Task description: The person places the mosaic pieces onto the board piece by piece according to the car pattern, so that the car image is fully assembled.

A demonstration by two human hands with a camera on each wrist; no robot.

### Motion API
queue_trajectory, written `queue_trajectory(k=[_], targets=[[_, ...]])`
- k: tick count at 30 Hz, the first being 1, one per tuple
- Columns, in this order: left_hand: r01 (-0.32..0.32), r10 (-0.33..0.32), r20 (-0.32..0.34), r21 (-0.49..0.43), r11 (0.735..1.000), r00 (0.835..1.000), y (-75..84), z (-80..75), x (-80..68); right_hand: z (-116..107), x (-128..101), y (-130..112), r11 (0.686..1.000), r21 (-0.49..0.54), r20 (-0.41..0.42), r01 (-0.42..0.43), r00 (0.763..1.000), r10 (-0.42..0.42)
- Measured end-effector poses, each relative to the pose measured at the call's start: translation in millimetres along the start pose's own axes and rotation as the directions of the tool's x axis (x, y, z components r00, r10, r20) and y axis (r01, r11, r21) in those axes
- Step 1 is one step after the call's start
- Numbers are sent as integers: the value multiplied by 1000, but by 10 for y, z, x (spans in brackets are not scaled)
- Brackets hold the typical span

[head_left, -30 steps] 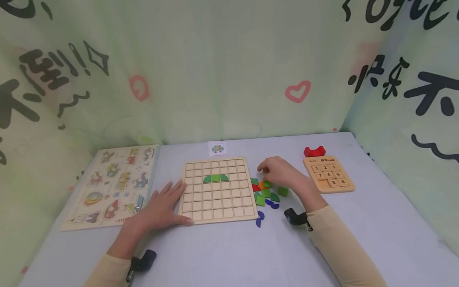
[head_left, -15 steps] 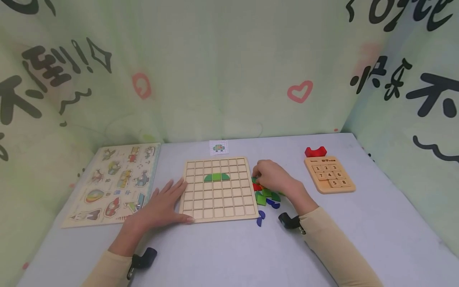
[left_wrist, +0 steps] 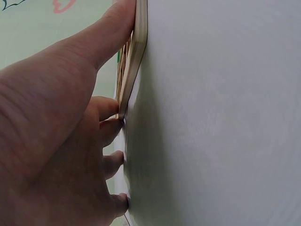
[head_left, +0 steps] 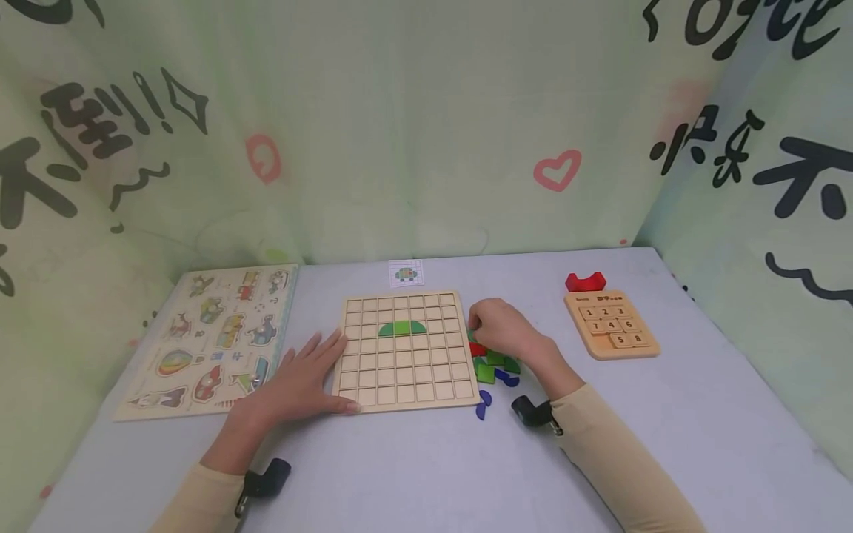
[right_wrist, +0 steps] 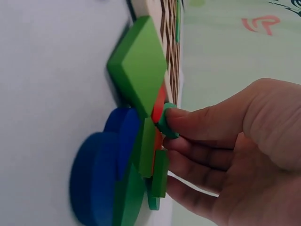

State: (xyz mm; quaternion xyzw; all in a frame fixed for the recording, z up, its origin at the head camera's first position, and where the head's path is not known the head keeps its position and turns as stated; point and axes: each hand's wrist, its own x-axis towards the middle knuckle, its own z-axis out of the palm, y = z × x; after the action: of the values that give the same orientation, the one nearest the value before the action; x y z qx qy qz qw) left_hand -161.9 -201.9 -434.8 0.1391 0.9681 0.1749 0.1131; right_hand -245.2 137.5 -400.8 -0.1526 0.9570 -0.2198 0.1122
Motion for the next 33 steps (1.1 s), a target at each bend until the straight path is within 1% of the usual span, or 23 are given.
queue_trajectory(k=[5, 10, 12, 19, 26, 33], targets=[[0, 0, 1, -3, 1000, 1000, -5, -4, -4, -31, -9, -10, 998, 55, 16, 32, 999, -33], [-8, 8, -2, -2, 1000, 1000, -19, 10, 2, -36, 4, -23, 995, 95, 20, 25, 999, -27], [-12, 12, -4, -4, 1000, 1000, -24, 16, 4, -38, 8, -38, 995, 98, 19, 35, 999, -37], [-14, 14, -7, -2, 1000, 1000, -37, 31, 16, -18, 41, -125, 989, 102, -18, 108, 994, -107], [-8, 8, -5, -5, 1000, 1000, -41, 27, 22, 21, 59, -267, 976, 148, -24, 157, 988, -155], [-4, 4, 0, 0, 1000, 1000, -33, 25, 25, 96, 120, -461, 958, 158, -43, 239, 971, -235]])
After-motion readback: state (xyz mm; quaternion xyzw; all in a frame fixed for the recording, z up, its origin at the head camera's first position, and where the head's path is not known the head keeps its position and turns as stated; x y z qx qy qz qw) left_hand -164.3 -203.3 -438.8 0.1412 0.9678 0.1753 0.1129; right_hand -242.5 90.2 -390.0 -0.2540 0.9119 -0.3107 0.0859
